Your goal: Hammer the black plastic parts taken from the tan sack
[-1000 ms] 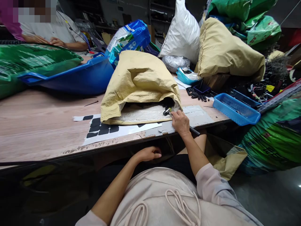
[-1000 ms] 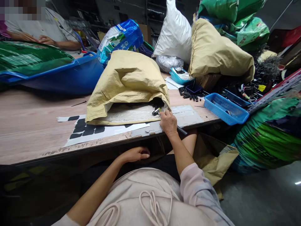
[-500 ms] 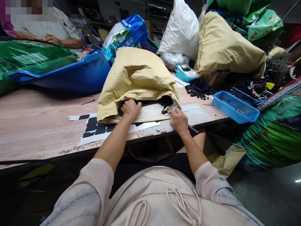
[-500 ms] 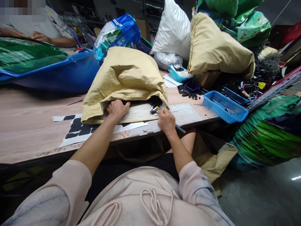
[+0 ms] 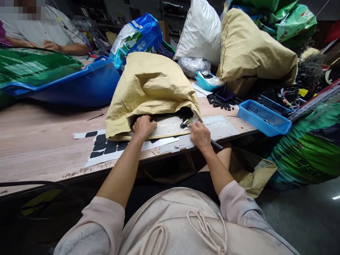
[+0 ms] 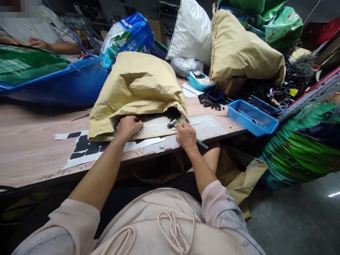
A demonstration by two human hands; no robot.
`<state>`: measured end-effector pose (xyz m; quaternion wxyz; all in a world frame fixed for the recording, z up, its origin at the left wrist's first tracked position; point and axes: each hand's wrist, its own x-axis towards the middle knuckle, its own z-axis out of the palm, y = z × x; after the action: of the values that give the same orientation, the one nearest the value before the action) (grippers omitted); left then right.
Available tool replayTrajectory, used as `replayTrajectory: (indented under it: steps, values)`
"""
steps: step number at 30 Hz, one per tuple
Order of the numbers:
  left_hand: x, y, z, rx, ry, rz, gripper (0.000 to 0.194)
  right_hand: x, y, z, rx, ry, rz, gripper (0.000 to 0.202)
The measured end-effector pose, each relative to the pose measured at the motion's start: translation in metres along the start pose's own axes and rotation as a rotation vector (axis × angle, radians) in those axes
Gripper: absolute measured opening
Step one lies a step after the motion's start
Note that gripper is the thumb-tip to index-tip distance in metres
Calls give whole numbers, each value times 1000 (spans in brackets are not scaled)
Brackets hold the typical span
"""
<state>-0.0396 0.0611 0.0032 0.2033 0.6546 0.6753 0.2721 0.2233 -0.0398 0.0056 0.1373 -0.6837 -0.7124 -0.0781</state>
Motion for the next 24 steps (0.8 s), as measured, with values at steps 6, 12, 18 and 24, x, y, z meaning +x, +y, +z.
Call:
replayTrajectory:
  steps: [6, 12, 18, 24]
  values:
    - [-46, 11, 10, -163, -220, 397, 31, -1, 2, 1, -4, -8, 6, 39]
    - [-57, 2, 13, -248, -202, 352, 36, 0, 6, 0, 22, 2, 7, 38]
    - [-56, -1, 17, -311, -185, 298, 28, -3, 8, -3, 243, 60, 30, 41]
    - [-54, 0, 20, -344, -195, 264, 29, -12, -11, 1, 633, 113, -133, 36]
